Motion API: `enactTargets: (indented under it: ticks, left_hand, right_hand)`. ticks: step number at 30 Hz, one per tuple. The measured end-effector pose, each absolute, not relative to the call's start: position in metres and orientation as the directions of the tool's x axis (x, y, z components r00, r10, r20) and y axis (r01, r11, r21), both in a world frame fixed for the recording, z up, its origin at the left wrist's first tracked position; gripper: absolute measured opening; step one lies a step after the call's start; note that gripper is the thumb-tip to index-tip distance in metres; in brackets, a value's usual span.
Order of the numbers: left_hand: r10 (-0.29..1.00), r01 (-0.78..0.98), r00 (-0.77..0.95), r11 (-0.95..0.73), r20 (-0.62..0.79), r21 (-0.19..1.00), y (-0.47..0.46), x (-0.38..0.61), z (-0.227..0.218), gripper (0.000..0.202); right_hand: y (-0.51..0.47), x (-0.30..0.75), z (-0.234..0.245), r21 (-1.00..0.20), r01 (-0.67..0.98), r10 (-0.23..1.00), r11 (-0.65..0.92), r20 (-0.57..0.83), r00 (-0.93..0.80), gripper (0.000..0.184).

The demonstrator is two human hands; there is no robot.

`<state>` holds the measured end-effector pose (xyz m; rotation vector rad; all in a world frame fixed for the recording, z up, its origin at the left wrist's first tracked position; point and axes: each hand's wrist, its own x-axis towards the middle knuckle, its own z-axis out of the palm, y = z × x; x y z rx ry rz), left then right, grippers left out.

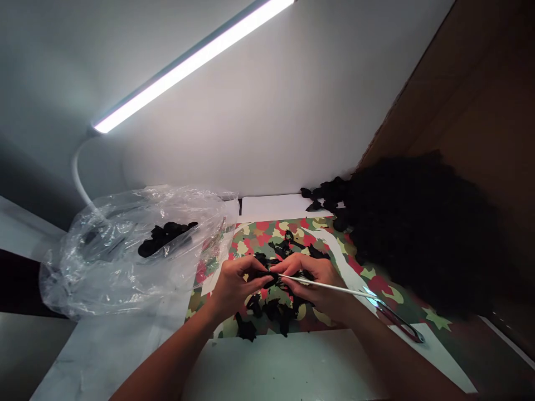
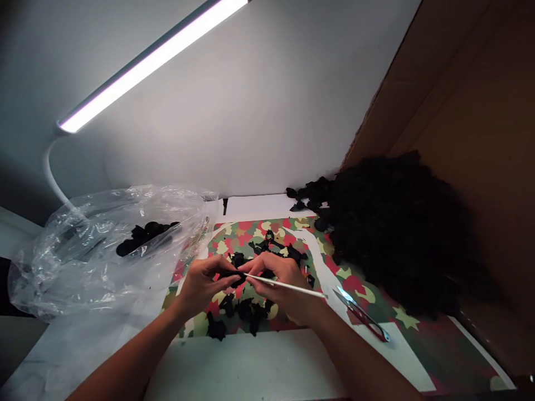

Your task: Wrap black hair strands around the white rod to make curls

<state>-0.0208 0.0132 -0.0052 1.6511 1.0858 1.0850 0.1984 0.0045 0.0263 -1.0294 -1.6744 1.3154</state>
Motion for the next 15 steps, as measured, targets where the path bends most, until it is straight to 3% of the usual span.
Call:
enactTargets:
  ticks: [8,15]
  left_hand:
    - [0.956,0.226,0.239,-0.226,0.171,0.948,0.012,-0.019,-0.003,0.019]
    - [0.968,0.171,0.207,-0.182,0.145,0.968,0.013,-0.017,-0.004,0.021]
  right_hand:
    - [0.004,0.200,0.029,-0.958,0.220,0.914,0.186,0.086,-0.397,0.015]
    - [0.004,0.190,0.009,-0.822,0.323,0.861,0.469,0.344,-0.374,0.018]
